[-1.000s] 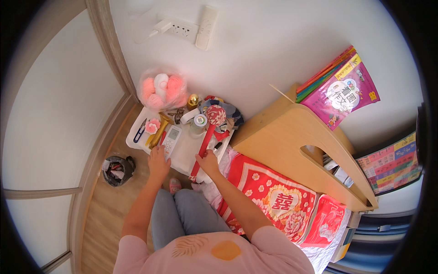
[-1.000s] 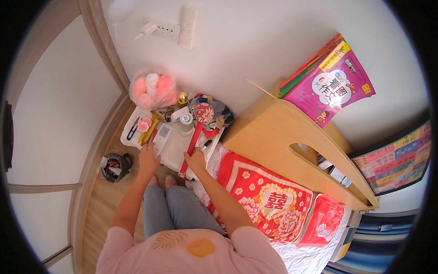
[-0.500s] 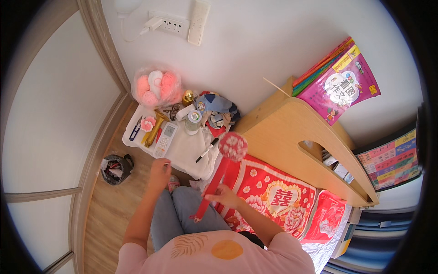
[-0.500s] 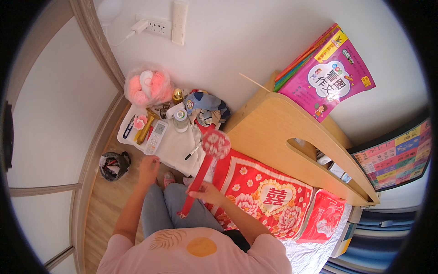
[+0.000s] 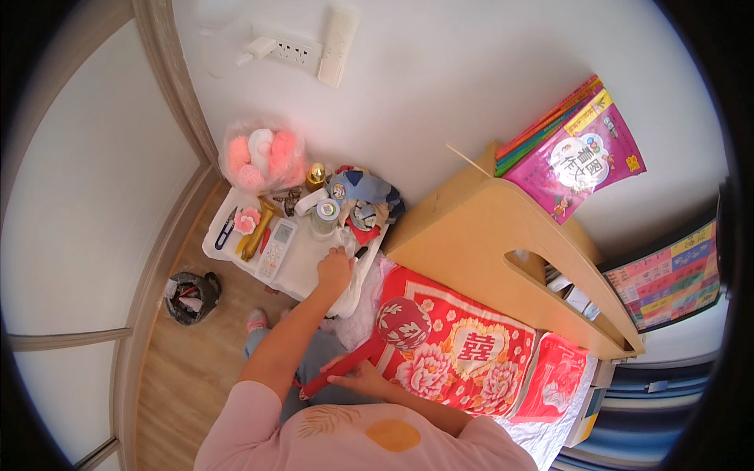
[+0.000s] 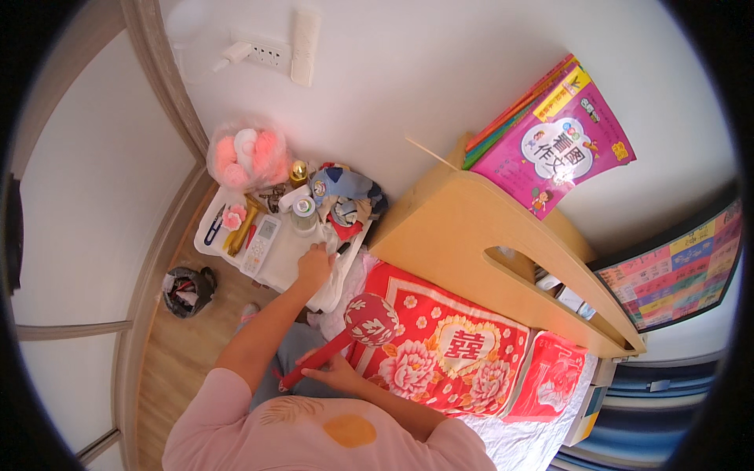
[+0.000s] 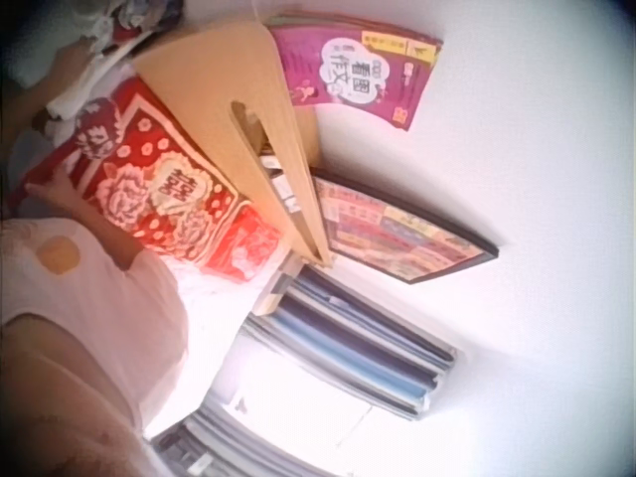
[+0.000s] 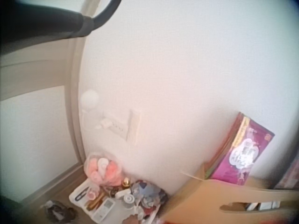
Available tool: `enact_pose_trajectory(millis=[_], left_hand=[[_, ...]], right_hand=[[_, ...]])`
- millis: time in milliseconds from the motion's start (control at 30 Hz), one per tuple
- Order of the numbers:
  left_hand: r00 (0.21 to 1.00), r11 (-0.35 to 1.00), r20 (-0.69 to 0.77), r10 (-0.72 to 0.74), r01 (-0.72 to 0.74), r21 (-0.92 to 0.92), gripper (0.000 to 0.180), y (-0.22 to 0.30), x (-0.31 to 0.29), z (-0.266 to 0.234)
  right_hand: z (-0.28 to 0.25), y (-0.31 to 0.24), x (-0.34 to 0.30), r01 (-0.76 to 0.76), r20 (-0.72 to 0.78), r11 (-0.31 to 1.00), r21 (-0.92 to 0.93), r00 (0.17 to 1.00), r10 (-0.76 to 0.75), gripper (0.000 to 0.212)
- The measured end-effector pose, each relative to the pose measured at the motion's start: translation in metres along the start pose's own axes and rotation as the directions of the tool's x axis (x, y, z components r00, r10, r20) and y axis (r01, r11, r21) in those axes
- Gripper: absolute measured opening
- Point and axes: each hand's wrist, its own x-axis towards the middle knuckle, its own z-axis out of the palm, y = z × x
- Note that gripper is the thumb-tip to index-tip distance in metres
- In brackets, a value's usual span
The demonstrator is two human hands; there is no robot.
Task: The person moves a plastic storage basket, folds a pink blanket on a window seat, and then sits on a bed to organize various small items. They pick up and place items like a white electronic device, a small bottle, and a pink plush toy into a wooden headboard shelf.
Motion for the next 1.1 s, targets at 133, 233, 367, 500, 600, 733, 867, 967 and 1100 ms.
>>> enact_pose_trajectory(millis=[133,233,367,500,600,733,867,967,1100], left_hand=[[0.981,0.953,0.098,0.168,-0.136,-0.271,0.033,-0.014,0.004,0.014],[0.961,0.884,-0.19,0.199,-0.26,-0.39,0.028,-0.024,-0.014,0.008],[0.982,0.789,-0.188,-0.024,-0.097,-0.606,0.02,-0.058,-0.052,-0.022],[0.964,0.784,-0.223,-0.149,-0.022,-0.62,0.013,-0.118,-0.125,-0.045],[0.936,0.851,-0.217,-0.279,0.136,-0.506,0.01,-0.171,-0.191,-0.044],[0.909,0.806,-0.16,-0.384,0.246,-0.538,0.008,-0.178,-0.23,-0.059],[0.923,0.927,-0.287,-0.255,0.149,-0.345,0.008,-0.159,-0.229,-0.068],[0.936,0.966,-0.298,-0.186,0.119,-0.229,0.007,-0.157,-0.219,-0.06],[0.923,0.981,-0.341,-0.178,0.139,-0.136,0.006,-0.156,-0.208,-0.051]], right_hand=[[-0.003,-0.014,0.003,-0.118,-0.025,0.988,-0.101,0.993,0.116,0.017],[-0.017,0.001,0.018,-0.094,-0.172,0.976,-0.196,0.983,0.06,0.019],[-0.038,-0.01,0.064,-0.167,-0.309,0.963,-0.21,0.946,0.096,0.024],[-0.06,0.005,0.128,-0.009,-0.322,0.965,-0.261,0.943,-0.079,0.024],[-0.072,0.005,0.165,0.001,-0.333,0.952,-0.306,0.937,-0.108,0.023],[-0.097,0.025,0.193,-0.01,-0.362,0.904,-0.427,0.918,-0.161,0.024],[-0.09,0.011,0.197,-0.125,-0.369,0.897,-0.425,0.928,-0.046,0.033],[-0.078,-0.014,0.192,-0.235,-0.385,0.694,-0.68,0.921,-0.066,0.033],[-0.071,-0.027,0.182,-0.164,-0.342,0.501,-0.849,0.895,-0.287,0.029]])
